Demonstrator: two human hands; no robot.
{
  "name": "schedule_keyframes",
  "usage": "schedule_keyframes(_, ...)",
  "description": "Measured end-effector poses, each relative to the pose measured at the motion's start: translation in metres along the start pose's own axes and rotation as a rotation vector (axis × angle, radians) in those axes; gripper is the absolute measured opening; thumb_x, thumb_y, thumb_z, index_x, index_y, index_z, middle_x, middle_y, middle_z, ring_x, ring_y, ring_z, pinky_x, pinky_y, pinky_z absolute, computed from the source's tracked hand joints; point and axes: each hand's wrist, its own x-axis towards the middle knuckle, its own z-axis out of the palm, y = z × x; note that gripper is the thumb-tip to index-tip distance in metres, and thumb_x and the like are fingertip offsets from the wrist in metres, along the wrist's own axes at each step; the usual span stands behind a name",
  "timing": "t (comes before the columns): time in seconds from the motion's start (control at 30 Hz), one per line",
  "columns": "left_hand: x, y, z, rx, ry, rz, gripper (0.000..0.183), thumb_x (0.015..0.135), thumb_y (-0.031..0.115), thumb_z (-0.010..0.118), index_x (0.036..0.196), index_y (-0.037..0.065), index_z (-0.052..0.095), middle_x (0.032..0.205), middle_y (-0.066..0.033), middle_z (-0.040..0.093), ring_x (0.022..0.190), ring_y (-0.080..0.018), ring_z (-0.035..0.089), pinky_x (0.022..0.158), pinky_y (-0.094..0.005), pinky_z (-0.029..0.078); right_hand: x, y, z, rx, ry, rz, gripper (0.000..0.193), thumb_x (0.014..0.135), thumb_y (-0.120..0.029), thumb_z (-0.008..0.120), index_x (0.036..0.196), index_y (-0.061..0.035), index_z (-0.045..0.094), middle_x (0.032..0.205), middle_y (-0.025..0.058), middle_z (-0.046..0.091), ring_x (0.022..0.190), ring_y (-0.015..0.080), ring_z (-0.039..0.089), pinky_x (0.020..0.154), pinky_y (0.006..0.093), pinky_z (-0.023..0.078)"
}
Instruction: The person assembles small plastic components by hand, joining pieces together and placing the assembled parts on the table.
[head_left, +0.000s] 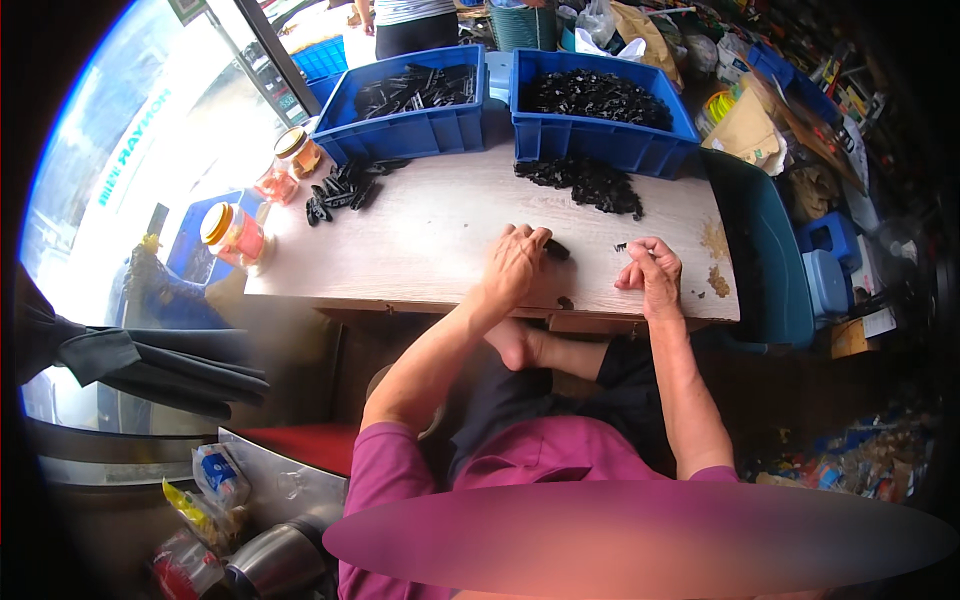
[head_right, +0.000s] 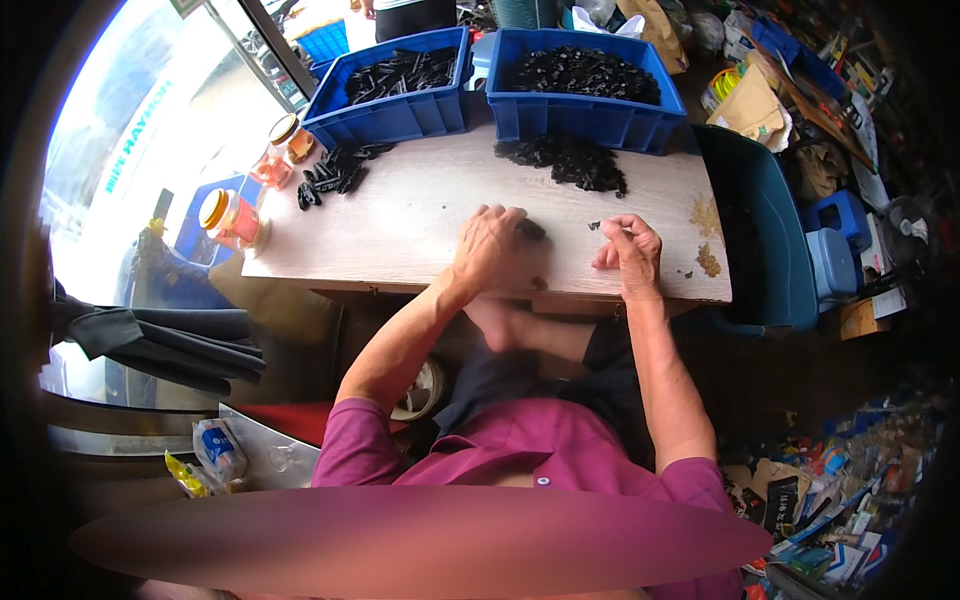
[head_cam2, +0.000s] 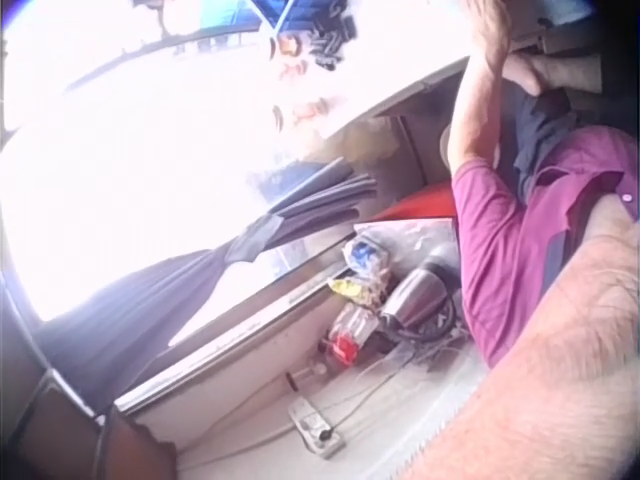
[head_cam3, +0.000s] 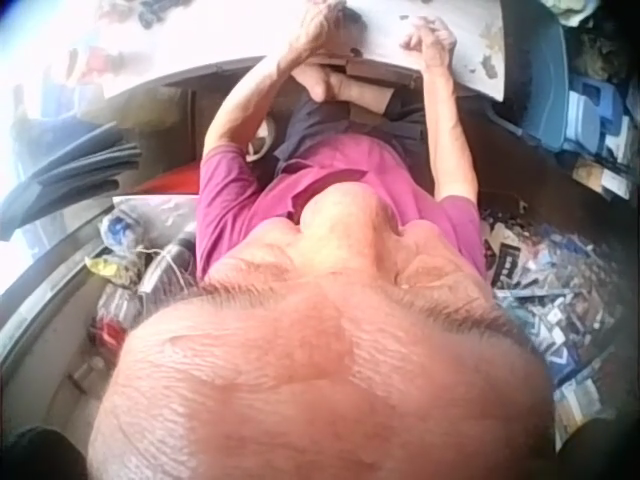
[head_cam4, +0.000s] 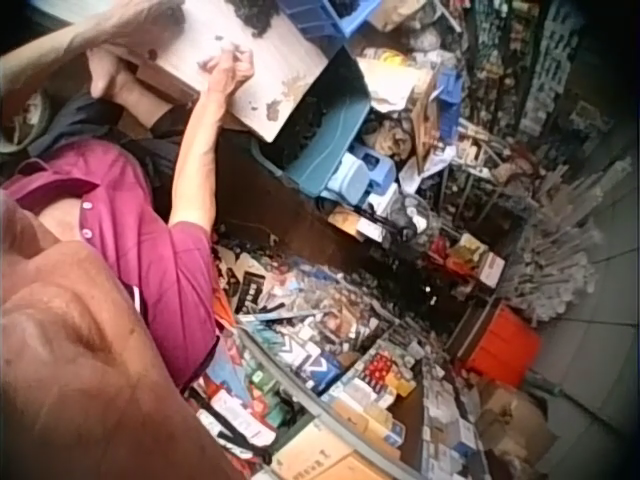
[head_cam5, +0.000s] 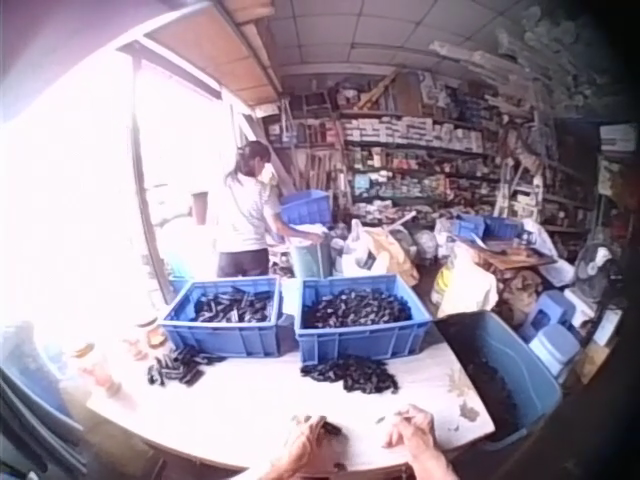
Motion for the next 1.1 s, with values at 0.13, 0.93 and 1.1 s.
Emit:
schedule_keyframes(0.13, -0.014, 0.002, 0.007, 0.081, 0.226, 0.01, 0.021, 0.081, 0.015, 0.067, 0.099, 0.009, 0.057, 0.085, -0.0149, 0.064, 0.081, -0.035, 0.061, 0.077, -0.0445, 0.047, -0.003, 0.0, 0.001, 0.068, 0.004, -0.001, 0.013, 0.085, -0.019, 0.068, 0.089, -0.009, 0.061, 0.05, 0.0001, 0.049, 0.046, 0.0134, 0.056, 0.052, 0.0328, 0.056)
schedule_keyframes(0.93, -0.017, 0.07, 0.016, -1.542, -0.091, -0.644, 0.024, 0.089, 0.014, 0.066, 0.109, 0.002, 0.059, 0.085, -0.0046, 0.065, 0.071, -0.0086, 0.062, 0.063, -0.0208, 0.05, -0.018, 0.009, 0.029, 0.138, -0.13, 0.037, 0.009, 0.083, -0.013, 0.072, 0.091, -0.008, 0.069, 0.078, -0.0004, 0.065, 0.057, 0.0055, 0.052, 0.053, 0.02, 0.044)
schedule_keyframes(1.1, -0.012, 0.073, 0.014, -1.736, 0.053, -0.831, 0.015, 0.088, 0.011, 0.065, 0.097, 0.0, 0.061, 0.077, -0.0054, 0.064, 0.06, -0.0107, 0.063, 0.054, -0.0232, 0.055, -0.02, 0.004, 0.034, 0.13, -0.111, 0.139, 0.01, 0.084, -0.014, 0.073, 0.09, -0.0082, 0.067, 0.074, -0.0034, 0.061, 0.054, 0.0045, 0.048, 0.052, 0.0193, 0.042)
